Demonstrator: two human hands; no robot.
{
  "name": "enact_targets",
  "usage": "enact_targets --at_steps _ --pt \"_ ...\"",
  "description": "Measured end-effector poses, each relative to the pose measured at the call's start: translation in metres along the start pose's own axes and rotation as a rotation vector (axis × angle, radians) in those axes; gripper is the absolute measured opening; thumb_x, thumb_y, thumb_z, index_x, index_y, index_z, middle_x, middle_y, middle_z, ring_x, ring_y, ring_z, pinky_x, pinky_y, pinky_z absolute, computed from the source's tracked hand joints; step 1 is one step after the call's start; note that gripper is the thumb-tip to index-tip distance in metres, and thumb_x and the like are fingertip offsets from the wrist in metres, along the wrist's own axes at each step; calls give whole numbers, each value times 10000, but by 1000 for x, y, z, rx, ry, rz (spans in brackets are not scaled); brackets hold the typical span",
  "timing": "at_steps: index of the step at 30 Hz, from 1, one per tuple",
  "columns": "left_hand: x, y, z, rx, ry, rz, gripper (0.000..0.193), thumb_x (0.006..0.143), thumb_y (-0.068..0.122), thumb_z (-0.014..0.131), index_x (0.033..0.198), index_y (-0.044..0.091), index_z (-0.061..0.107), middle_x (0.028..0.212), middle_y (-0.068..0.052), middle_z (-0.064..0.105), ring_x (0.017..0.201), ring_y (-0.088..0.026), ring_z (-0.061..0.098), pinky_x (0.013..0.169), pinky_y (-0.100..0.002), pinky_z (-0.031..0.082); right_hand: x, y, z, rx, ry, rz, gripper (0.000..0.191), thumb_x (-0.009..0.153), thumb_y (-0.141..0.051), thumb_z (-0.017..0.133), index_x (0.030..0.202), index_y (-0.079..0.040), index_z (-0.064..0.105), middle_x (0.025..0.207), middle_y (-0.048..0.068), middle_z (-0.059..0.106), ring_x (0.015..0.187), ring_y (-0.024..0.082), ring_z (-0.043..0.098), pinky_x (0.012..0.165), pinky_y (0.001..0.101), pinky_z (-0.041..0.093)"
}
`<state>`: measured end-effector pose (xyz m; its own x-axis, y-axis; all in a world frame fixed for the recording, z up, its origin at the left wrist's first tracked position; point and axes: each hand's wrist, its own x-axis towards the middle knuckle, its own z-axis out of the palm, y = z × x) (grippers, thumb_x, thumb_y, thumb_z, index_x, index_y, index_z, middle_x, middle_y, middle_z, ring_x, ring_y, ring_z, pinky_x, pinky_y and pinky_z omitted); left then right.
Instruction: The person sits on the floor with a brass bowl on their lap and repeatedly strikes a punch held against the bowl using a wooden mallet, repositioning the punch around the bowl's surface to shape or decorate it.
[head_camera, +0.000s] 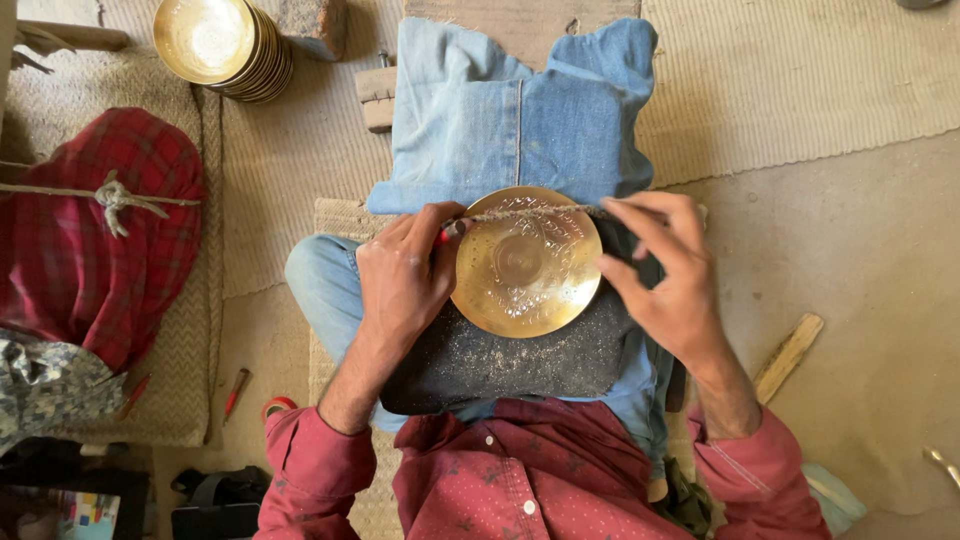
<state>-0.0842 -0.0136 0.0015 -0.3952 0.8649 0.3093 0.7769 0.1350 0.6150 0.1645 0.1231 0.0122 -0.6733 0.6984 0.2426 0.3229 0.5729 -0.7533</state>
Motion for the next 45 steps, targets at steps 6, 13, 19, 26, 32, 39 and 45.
enact_targets --at_steps 6,13,19,26,32,39,45 --pt "-21 -20 -8 -21 148 -78 262 975 106 756 1221 94 666 921 -101 707 782 -231 693 671 -376 534 -71 91 -47 -65 257 329 379 1008 -88 750 1372 -34 660 1210 93 626 1043 160 648 804 274 549" --pt "-121 -133 -27 356 318 -363 191 1125 14 542 1311 6 584 1060 -177 700 892 -277 685 804 -420 564 -218 153 -49 -499 23 913 459 941 -142 759 1366 -30 627 1062 165 670 916 314 660 759 424 531" --pt "-231 -124 10 479 -41 -800 484 859 -11 596 1339 50 603 1112 -172 668 1006 -375 652 850 -488 517 -256 144 -12 -809 134 935 591 909 -211 778 1428 -16 573 984 253 656 857 484 648 739 567 512" --pt "-249 -92 18 589 -114 -789 386 935 60 647 1319 66 612 1189 -150 630 1096 -362 634 848 -481 525 -236 167 -20 -687 164 908 221 870 -209 785 1028 -66 727 969 142 707 882 351 693 781 474 545" --pt "-234 -104 6 603 -71 -731 368 989 198 716 1311 45 627 1173 -147 659 1058 -341 638 808 -468 523 -193 161 -61 619 504 738 155 1053 -107 598 1175 -15 624 1058 124 668 903 256 701 805 420 602" --pt "-176 -124 -27 443 272 -475 140 1094 -10 671 1232 -27 661 1175 -177 696 857 -207 700 665 -300 592 -103 70 -52 1046 300 550 161 1114 -115 564 1237 -13 553 1106 132 644 913 271 719 799 398 617" --pt "-106 -17 -52 -42 250 -195 187 1025 -139 632 1177 -30 644 1094 -154 688 808 -188 717 750 -284 593 -60 11 -36 939 64 406 237 1064 -82 598 1281 -19 526 1063 163 670 894 289 748 767 393 632"
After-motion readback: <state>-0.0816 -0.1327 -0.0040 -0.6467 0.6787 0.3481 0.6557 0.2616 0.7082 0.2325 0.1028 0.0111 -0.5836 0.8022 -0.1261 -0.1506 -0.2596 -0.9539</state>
